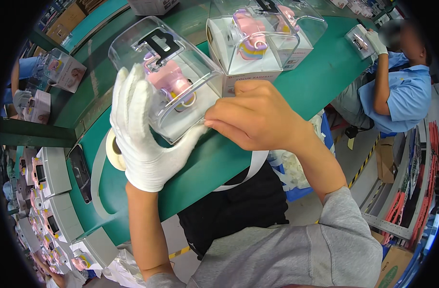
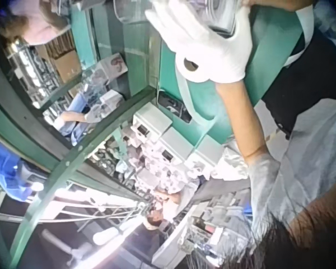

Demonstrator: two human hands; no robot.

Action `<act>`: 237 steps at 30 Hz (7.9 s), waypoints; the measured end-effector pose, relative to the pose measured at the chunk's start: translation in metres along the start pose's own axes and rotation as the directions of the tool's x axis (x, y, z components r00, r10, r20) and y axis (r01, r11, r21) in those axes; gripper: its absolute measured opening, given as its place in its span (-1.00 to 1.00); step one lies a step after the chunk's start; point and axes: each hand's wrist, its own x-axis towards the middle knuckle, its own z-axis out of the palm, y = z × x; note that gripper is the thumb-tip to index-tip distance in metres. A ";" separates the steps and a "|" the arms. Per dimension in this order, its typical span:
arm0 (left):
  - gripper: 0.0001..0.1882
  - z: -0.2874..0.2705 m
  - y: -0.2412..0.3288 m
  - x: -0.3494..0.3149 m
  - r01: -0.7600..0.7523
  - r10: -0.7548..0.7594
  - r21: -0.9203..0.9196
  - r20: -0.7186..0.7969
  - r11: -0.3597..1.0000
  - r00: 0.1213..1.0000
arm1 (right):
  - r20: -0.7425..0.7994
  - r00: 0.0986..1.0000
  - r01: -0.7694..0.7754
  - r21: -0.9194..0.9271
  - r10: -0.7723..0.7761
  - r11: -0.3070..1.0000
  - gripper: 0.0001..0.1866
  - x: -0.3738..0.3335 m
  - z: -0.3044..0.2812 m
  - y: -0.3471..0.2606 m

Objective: The person unrolls tape from a roll and peels adhesive stickers by hand. They repeatedly take packaged toy cameras from the conveyor belt, apply the adhesive stickers onto the boxes, and place the sealed boxes back on the conveyor belt.

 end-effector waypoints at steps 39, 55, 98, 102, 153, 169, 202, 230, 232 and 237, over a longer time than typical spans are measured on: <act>0.23 0.186 0.042 0.103 0.563 -0.416 -0.214 0.480 0.798 0.772 | -0.300 0.544 -0.526 0.606 0.784 0.597 -0.82 -0.174 -0.154 0.216; -0.39 0.034 -0.185 0.133 0.345 -0.729 0.869 0.026 0.355 0.684 | -0.561 0.187 -0.535 0.630 0.806 0.563 -0.73 -0.211 -0.153 0.155; -0.77 -0.023 0.188 -0.038 0.559 -0.605 -0.764 0.288 0.322 0.742 | -0.302 0.860 -0.084 0.711 0.411 0.698 -0.90 -0.085 -0.037 -0.117; -0.80 -0.037 0.183 -0.055 0.580 -0.576 -0.658 0.262 0.480 0.774 | -0.245 0.870 -0.121 0.735 0.428 0.667 -0.90 -0.081 -0.032 -0.126; 0.21 -0.016 0.011 0.018 -0.055 0.058 -0.030 0.096 0.998 0.994 | -0.008 1.000 0.024 0.073 -0.023 0.997 -0.91 0.009 -0.013 -0.005; -0.09 -0.007 0.017 0.016 -0.131 0.150 0.185 -0.094 0.974 0.984 | -0.166 0.909 -0.323 0.299 0.383 0.898 -0.90 -0.036 -0.036 -0.022; -0.31 -0.040 -0.246 0.100 0.387 -0.551 0.611 0.099 0.691 0.828 | -0.426 0.714 -0.371 0.442 0.556 0.816 -0.85 -0.095 -0.023 0.019; -0.83 -0.041 0.002 0.094 0.032 -0.412 0.679 0.407 0.734 0.815 | -0.386 0.721 -0.363 0.498 0.576 0.788 -0.90 -0.100 -0.026 -0.007; -0.88 -0.047 0.047 0.083 0.049 -0.381 0.631 0.401 0.774 0.833 | -0.404 0.736 -0.296 0.530 0.544 0.795 -0.93 -0.097 -0.030 -0.023; -0.94 -0.057 0.110 0.048 0.133 -0.358 0.494 0.397 0.860 0.845 | -0.408 0.846 -0.050 0.583 0.344 0.811 -0.93 -0.080 -0.035 -0.063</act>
